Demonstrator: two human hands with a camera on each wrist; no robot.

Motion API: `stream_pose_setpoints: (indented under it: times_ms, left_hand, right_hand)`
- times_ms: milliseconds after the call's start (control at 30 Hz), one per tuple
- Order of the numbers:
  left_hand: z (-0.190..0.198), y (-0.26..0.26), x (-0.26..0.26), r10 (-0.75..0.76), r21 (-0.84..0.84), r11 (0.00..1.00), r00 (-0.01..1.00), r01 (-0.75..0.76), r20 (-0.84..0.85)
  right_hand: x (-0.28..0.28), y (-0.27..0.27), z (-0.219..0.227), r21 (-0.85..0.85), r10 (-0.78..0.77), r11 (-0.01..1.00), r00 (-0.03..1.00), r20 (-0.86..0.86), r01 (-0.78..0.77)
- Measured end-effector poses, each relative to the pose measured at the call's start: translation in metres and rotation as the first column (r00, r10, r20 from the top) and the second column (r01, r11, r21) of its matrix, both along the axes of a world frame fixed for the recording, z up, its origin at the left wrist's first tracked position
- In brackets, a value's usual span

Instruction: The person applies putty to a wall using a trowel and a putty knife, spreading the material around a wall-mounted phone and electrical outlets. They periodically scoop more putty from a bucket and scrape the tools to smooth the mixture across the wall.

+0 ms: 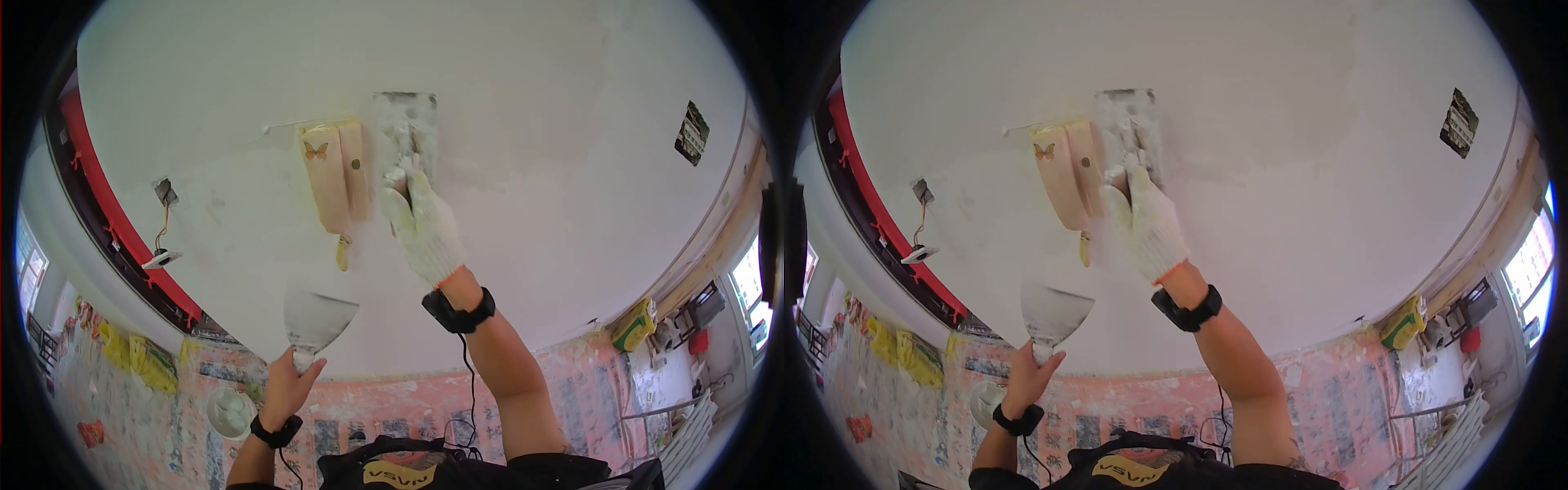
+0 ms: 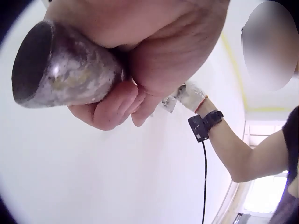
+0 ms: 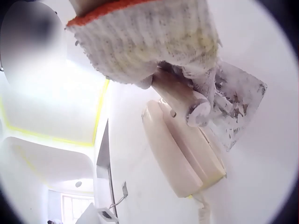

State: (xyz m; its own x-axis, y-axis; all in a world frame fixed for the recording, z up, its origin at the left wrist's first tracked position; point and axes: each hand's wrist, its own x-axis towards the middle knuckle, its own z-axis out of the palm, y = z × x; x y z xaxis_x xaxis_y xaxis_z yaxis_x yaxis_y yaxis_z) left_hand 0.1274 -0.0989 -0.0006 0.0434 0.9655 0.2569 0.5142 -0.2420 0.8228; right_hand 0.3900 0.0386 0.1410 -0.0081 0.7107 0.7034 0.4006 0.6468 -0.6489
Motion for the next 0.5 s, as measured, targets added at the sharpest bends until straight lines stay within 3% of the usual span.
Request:
stream_pose_setpoints:
  times_ms: [33, 133, 267, 333, 400, 500]
  left_hand:
    - [-0.006, -0.003, -0.006, 0.013, -0.060, 0.998, 1.000, -0.013, -0.005]
    - [-0.023, -0.009, -0.020, 0.013, -0.111, 0.994, 1.000, -0.012, 0.011]
    - [-0.032, -0.004, -0.020, 0.001, -0.135, 0.991, 1.000, 0.002, 0.017]
    - [-0.041, 0.008, -0.017, 0.044, -0.233, 0.972, 0.998, -0.031, 0.050]
    - [-0.045, 0.013, -0.008, 0.003, -0.245, 0.970, 1.000, 0.002, 0.021]
    - [-0.041, 0.017, 0.009, -0.025, -0.256, 0.966, 1.000, 0.029, 0.016]
  right_hand:
    - [-0.007, 0.005, 0.007, 0.109, -0.025, 0.994, 0.999, 0.031, 0.021]
    - [-0.020, 0.021, 0.020, 0.042, 0.038, 0.998, 0.999, -0.020, -0.037]
    - [-0.023, 0.022, 0.022, 0.069, -0.031, 0.997, 1.000, 0.000, 0.031]
    - [-0.024, 0.027, 0.020, 0.221, -0.108, 0.969, 0.994, -0.030, 0.112]
    - [-0.002, 0.021, 0.024, 0.221, -0.193, 0.953, 0.978, -0.080, 0.206]
    - [0.055, 0.017, 0.026, 0.195, -0.176, 0.960, 0.975, -0.137, 0.201]
